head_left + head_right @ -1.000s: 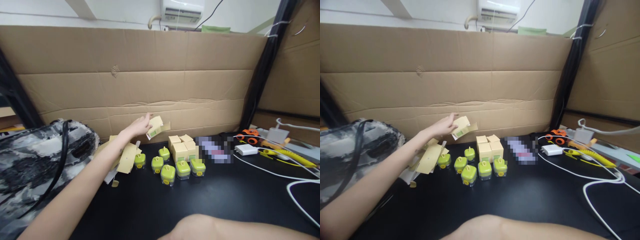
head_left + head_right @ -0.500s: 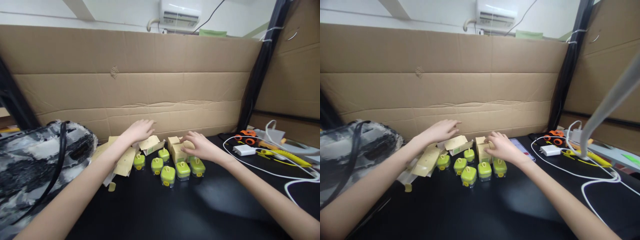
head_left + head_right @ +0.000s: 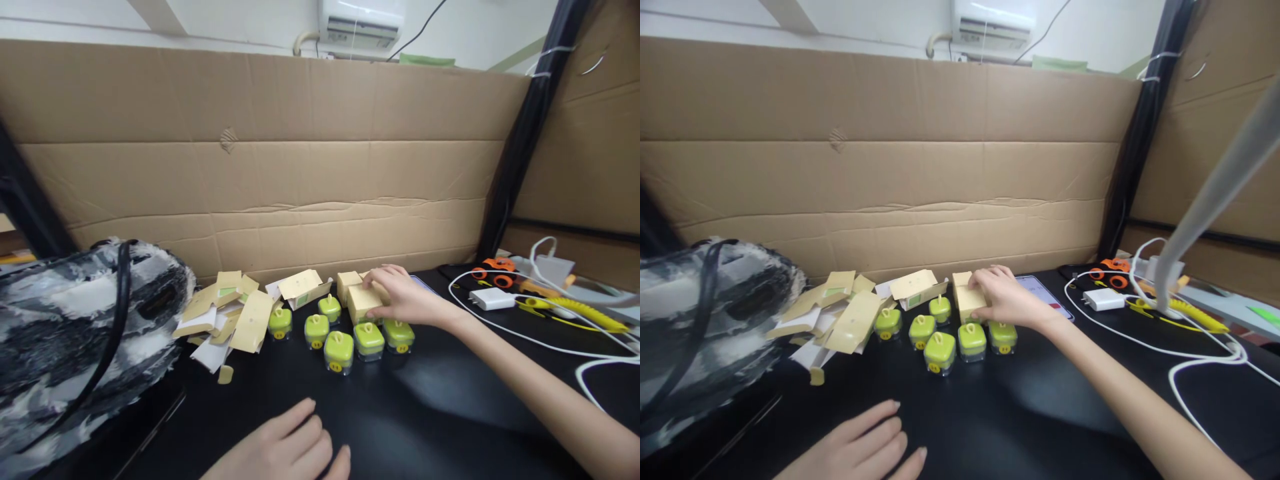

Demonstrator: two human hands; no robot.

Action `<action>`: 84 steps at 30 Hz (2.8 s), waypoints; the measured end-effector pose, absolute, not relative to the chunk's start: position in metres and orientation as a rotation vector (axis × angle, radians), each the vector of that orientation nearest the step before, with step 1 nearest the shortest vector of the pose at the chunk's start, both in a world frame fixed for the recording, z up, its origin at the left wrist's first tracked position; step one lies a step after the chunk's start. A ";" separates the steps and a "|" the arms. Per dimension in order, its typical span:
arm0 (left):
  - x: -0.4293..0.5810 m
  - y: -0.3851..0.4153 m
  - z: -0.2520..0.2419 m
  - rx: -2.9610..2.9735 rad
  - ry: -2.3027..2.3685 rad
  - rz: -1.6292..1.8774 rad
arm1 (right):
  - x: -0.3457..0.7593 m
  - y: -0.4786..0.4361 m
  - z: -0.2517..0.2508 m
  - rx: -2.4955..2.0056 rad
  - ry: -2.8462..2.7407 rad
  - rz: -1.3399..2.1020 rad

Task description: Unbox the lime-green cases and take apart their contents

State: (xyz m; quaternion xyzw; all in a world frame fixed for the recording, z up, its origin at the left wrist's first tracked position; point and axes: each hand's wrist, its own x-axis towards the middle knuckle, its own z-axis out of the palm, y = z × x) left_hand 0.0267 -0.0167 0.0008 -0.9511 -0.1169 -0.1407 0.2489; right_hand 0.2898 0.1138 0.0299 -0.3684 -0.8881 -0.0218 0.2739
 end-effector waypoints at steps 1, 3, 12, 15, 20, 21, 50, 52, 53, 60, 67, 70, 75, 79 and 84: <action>0.026 -0.015 -0.002 -2.589 -0.387 -0.446 | 0.291 0.108 0.035 -0.958 -2.351 -0.048; 0.025 -0.011 -0.007 -2.568 -0.554 -0.696 | 0.291 0.091 0.044 -0.881 -2.288 -0.027; 0.017 -0.011 -0.028 -2.588 -0.896 -1.393 | 0.252 0.013 0.028 -0.361 -2.285 0.471; 0.018 -0.010 -0.028 -2.689 -1.003 -1.288 | 0.240 0.009 0.015 -0.363 -2.269 0.534; 0.024 -0.011 -0.028 -2.757 -1.284 -1.114 | 0.235 0.015 0.006 -0.585 -2.365 0.599; 0.025 -0.011 -0.028 -2.777 -1.332 -1.115 | 0.235 0.015 0.005 -0.612 -2.376 0.596; 0.016 -0.006 -0.025 -2.675 -1.244 -1.071 | 0.230 0.018 -0.030 -0.477 -2.270 -0.324; 0.016 -0.005 -0.026 -2.696 -1.218 -1.074 | 0.230 0.017 -0.031 -0.479 -2.265 -0.342; 0.016 -0.005 -0.026 -2.705 -1.214 -1.077 | 0.230 0.017 -0.032 -0.482 -2.266 -0.348; 0.015 -0.006 -0.024 -2.737 -1.105 -1.038 | 0.229 0.016 -0.036 -0.473 -2.258 -0.355; 0.014 -0.005 -0.025 -2.777 -0.950 -1.136 | 0.226 0.007 -0.023 -0.568 -2.388 -0.131; 0.014 -0.006 -0.027 -2.759 -0.980 -1.157 | 0.226 0.006 -0.025 -0.590 -2.351 -0.163; 0.011 -0.006 -0.026 -2.727 -1.232 -1.115 | 0.229 0.008 -0.025 -0.436 -2.147 -0.344; 0.010 -0.003 -0.022 -2.782 -1.378 -0.975 | 0.228 0.004 -0.012 -0.234 -2.351 -0.043; 0.011 -0.003 -0.017 -2.790 -1.297 -0.985 | 0.228 0.004 -0.006 -0.375 -2.315 0.214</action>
